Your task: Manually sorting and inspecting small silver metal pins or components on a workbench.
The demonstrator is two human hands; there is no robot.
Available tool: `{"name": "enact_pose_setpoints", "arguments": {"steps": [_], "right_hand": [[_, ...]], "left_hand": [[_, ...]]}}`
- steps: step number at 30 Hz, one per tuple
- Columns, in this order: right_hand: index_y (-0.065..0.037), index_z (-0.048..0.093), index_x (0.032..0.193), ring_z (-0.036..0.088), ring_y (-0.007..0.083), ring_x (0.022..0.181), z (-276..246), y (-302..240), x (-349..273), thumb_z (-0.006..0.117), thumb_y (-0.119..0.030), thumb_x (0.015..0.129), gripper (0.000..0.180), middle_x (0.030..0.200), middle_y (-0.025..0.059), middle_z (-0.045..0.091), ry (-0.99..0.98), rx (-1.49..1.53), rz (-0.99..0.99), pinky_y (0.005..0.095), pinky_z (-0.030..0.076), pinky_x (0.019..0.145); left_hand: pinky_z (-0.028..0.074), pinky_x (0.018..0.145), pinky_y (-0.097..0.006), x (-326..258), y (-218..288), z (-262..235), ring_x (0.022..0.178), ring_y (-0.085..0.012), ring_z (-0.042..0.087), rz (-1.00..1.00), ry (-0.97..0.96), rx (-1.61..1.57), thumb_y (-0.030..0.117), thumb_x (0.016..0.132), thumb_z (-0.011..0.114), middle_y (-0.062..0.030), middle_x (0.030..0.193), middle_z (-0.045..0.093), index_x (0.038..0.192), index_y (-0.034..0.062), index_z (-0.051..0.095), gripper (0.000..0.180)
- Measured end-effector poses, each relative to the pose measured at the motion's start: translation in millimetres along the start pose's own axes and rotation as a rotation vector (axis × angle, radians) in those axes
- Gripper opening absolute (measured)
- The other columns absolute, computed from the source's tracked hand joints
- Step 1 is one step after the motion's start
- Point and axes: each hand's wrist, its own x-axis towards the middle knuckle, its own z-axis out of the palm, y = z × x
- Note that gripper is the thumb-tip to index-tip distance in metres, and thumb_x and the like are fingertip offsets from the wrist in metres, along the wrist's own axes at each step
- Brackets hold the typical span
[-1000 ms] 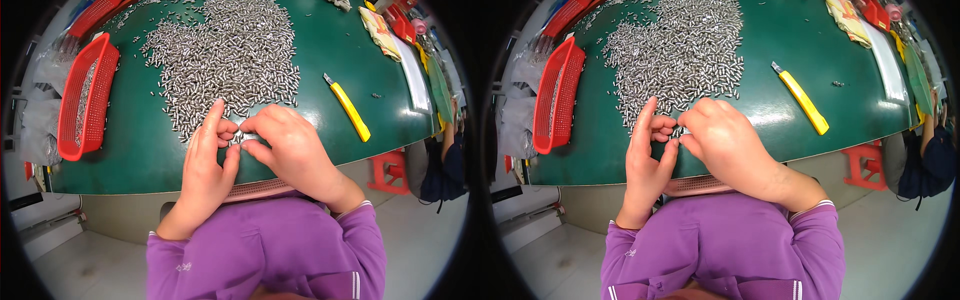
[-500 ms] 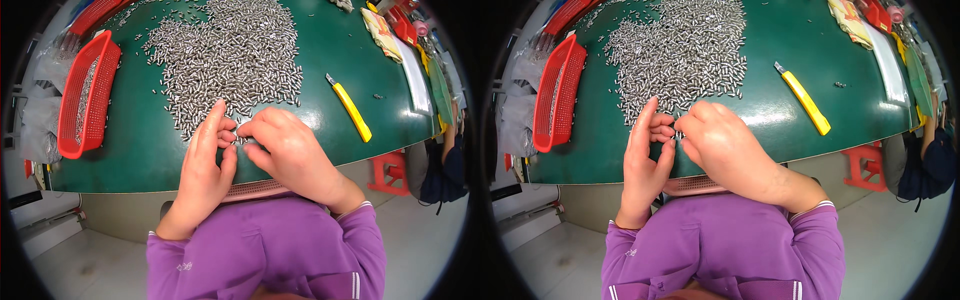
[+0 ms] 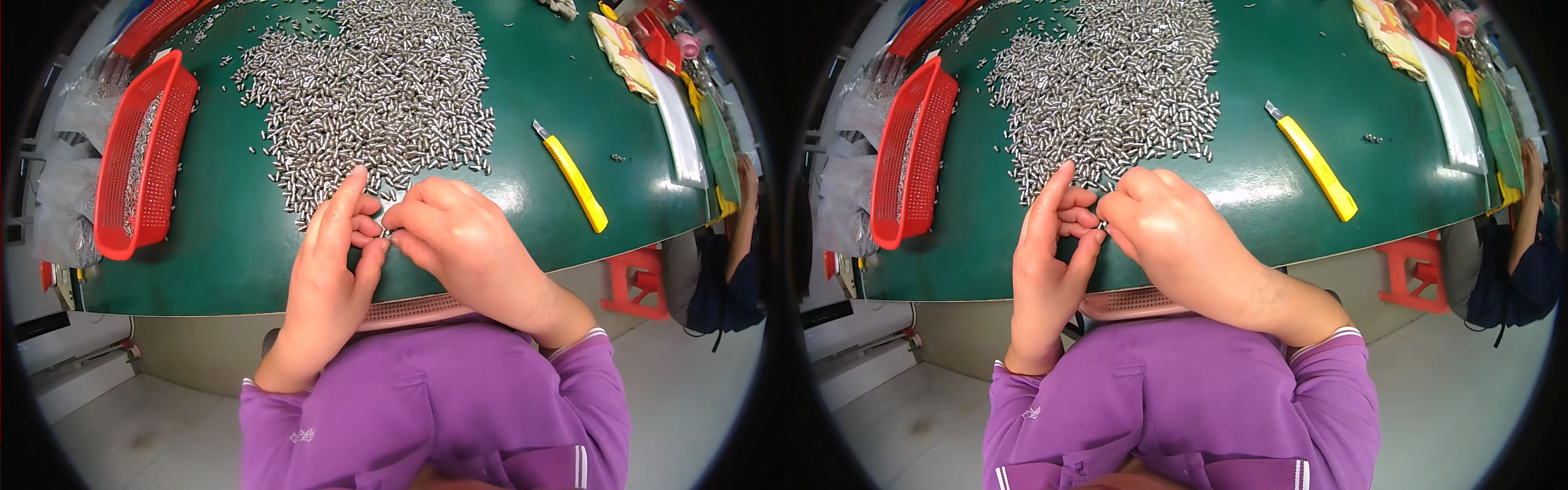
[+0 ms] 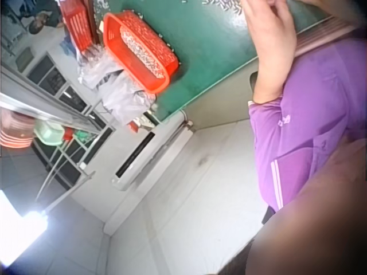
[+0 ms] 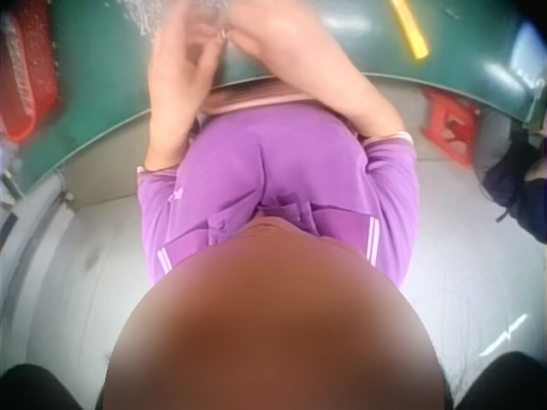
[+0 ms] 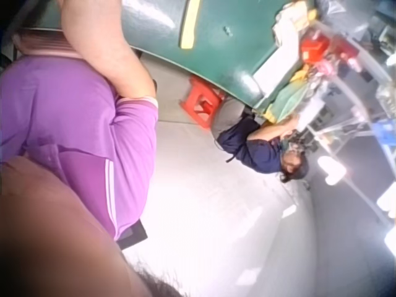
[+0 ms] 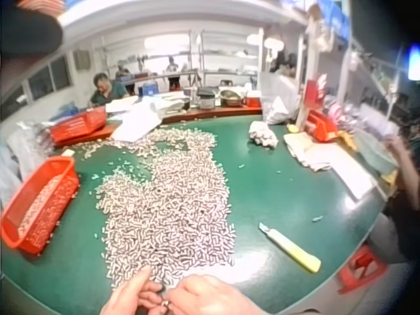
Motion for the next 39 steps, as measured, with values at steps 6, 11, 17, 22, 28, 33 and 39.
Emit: {"name": "enact_pose_setpoints", "arguments": {"steps": [6,11,17,22,28,33,39], "right_hand": [[-0.001,0.058,0.087,0.056,0.0341,0.082,0.0,2.6,1.4,0.066,0.0,0.079,0.012,0.086,0.0141,0.054,0.018,0.091,-0.098,0.044,0.047,0.072],[-0.002,0.059,0.088,0.057,0.0343,0.082,-0.9,1.7,-1.2,0.068,-0.001,0.079,0.013,0.086,0.0138,0.054,0.061,0.104,-0.064,0.0445,0.048,0.071],[-0.003,0.058,0.085,0.058,0.0343,0.081,-1.5,-0.4,-2.4,0.069,-0.002,0.079,0.012,0.082,0.0137,0.054,0.056,0.062,-0.022,0.045,0.048,0.07],[-0.005,0.067,0.095,0.063,0.0311,0.081,-1.2,-2.3,-0.7,0.074,-0.002,0.078,0.019,0.087,0.0096,0.062,0.052,-0.023,0.011,0.0415,0.052,0.071],[-0.005,0.064,0.09,0.062,0.0304,0.08,3.4,-1.1,-1.8,0.074,-0.001,0.076,0.018,0.086,0.0092,0.062,0.093,0.006,-0.025,0.0412,0.051,0.072],[-0.005,0.063,0.09,0.062,0.03,0.081,4.0,1.0,-2.4,0.074,-0.001,0.076,0.019,0.086,0.009,0.061,0.1,0.026,-0.05,0.0405,0.051,0.073],[-0.004,0.059,0.093,0.057,0.0324,0.083,2.5,2.4,-4.2,0.068,-0.001,0.078,0.018,0.087,0.0122,0.054,0.043,0.035,-0.075,0.0424,0.048,0.075]], "left_hand": [[0.054,0.08,-0.031,-0.3,-1.9,-1.0,0.089,-0.0186,0.061,0.016,0.002,0.035,-0.013,0.081,0.07,-0.0113,0.114,0.063,0.152,0.004,0.04,0.079],[0.054,0.08,-0.032,0.2,0.8,-1.7,0.088,-0.019,0.061,-0.002,-0.006,0.024,-0.012,0.08,0.072,-0.0104,0.113,0.064,0.152,0.004,0.04,0.08],[0.054,0.078,-0.033,1.6,-1.3,1.7,0.084,-0.0209,0.063,-0.041,0.008,0.002,-0.01,0.08,0.073,-0.0089,0.098,0.067,0.151,0.0008,0.04,0.079],[0.053,0.076,-0.033,1.5,-0.8,4.4,0.083,-0.021,0.063,-0.025,0.021,0.04,-0.01,0.08,0.071,-0.0082,0.093,0.066,0.149,-0.0004,0.042,0.076],[0.051,0.074,-0.033,1.5,-4.9,4.8,0.078,-0.0196,0.06,0.02,0.008,0.049,-0.013,0.078,0.069,-0.0066,0.086,0.061,0.145,-0.0022,0.045,0.073],[0.051,0.073,-0.033,2.5,-6.0,4.6,0.077,-0.0189,0.059,0.047,0.015,0.047,-0.013,0.077,0.069,-0.006,0.085,0.06,0.145,-0.0022,0.045,0.073],[0.051,0.073,-0.032,2.9,-5.7,3.1,0.078,-0.0177,0.058,-0.004,-0.008,0.01,-0.014,0.077,0.068,-0.0054,0.086,0.06,0.145,-0.0014,0.046,0.072]]}}
